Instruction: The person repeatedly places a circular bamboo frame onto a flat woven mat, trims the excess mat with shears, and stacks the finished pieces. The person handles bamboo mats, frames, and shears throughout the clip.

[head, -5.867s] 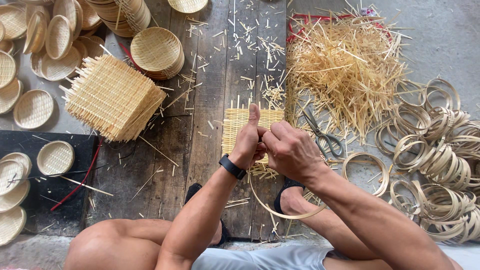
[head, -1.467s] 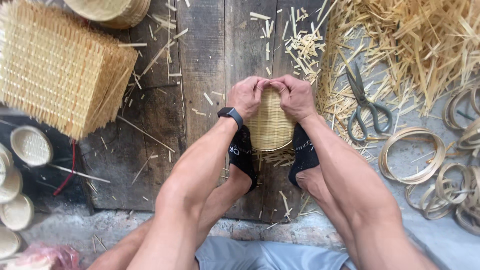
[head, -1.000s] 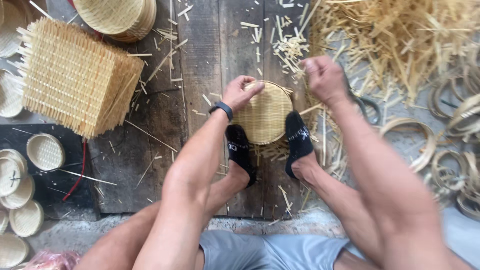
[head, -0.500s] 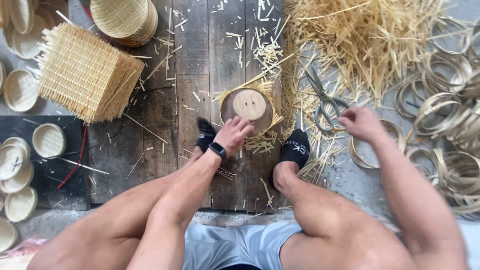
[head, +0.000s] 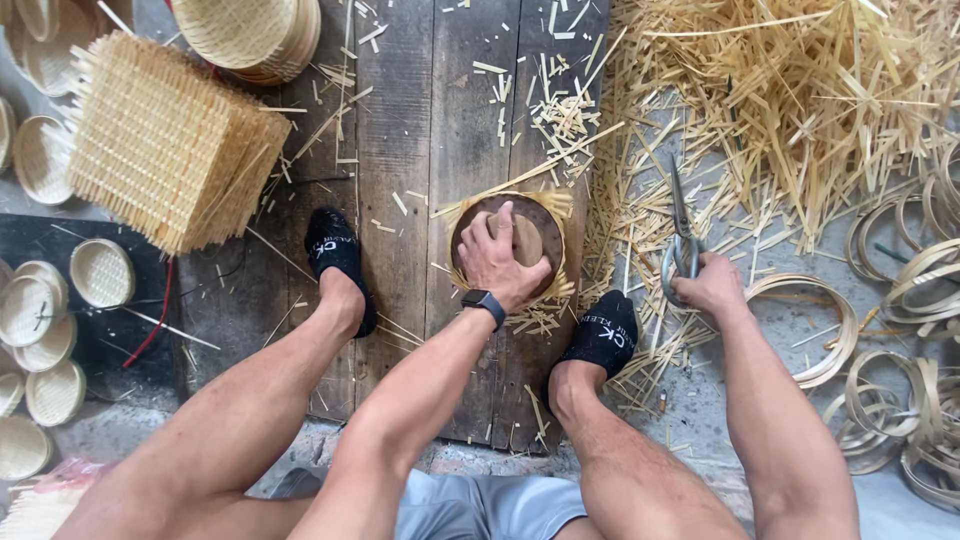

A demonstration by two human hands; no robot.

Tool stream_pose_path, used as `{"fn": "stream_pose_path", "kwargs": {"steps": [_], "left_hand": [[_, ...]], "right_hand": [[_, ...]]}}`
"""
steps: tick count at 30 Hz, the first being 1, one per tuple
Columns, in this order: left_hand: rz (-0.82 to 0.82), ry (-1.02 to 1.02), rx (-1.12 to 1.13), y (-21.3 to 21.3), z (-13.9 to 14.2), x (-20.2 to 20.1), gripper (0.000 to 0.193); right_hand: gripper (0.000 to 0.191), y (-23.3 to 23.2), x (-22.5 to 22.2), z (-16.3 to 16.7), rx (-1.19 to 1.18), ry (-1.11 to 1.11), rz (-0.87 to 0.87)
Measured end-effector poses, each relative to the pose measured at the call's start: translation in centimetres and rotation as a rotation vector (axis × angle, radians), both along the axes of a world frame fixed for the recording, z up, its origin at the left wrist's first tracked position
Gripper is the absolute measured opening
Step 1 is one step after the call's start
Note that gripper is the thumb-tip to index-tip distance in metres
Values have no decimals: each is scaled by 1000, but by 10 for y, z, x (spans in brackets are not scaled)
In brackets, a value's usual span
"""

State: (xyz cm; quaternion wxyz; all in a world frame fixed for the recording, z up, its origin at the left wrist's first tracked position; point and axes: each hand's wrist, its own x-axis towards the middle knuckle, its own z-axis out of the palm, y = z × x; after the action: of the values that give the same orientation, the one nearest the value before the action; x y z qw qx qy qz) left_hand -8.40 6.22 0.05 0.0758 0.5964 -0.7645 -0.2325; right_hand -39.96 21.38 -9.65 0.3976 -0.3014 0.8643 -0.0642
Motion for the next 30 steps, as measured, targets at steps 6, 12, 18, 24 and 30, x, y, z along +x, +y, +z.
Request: {"fn": "stream_pose_path", "kwargs": {"steps": [6,12,18,24,30], "left_hand": [[-439,156,-151,-8,4,12,109],[-783,-270,-164,-13,-6,13,124],[-83,151,-43,29,-20,-3,117],[-184,126,39,23,-25,5,114],[-284,160,41,15,-19,13,112]], "right_hand": [[53,14,27,24,-107,-183,-53],[69,-7,63,76,-309,195,348],[61,-44,81,58,-397,527,647],[24,-39,67,16,-256,572,691],[39,-44,66,28,-486,726,708]]}}
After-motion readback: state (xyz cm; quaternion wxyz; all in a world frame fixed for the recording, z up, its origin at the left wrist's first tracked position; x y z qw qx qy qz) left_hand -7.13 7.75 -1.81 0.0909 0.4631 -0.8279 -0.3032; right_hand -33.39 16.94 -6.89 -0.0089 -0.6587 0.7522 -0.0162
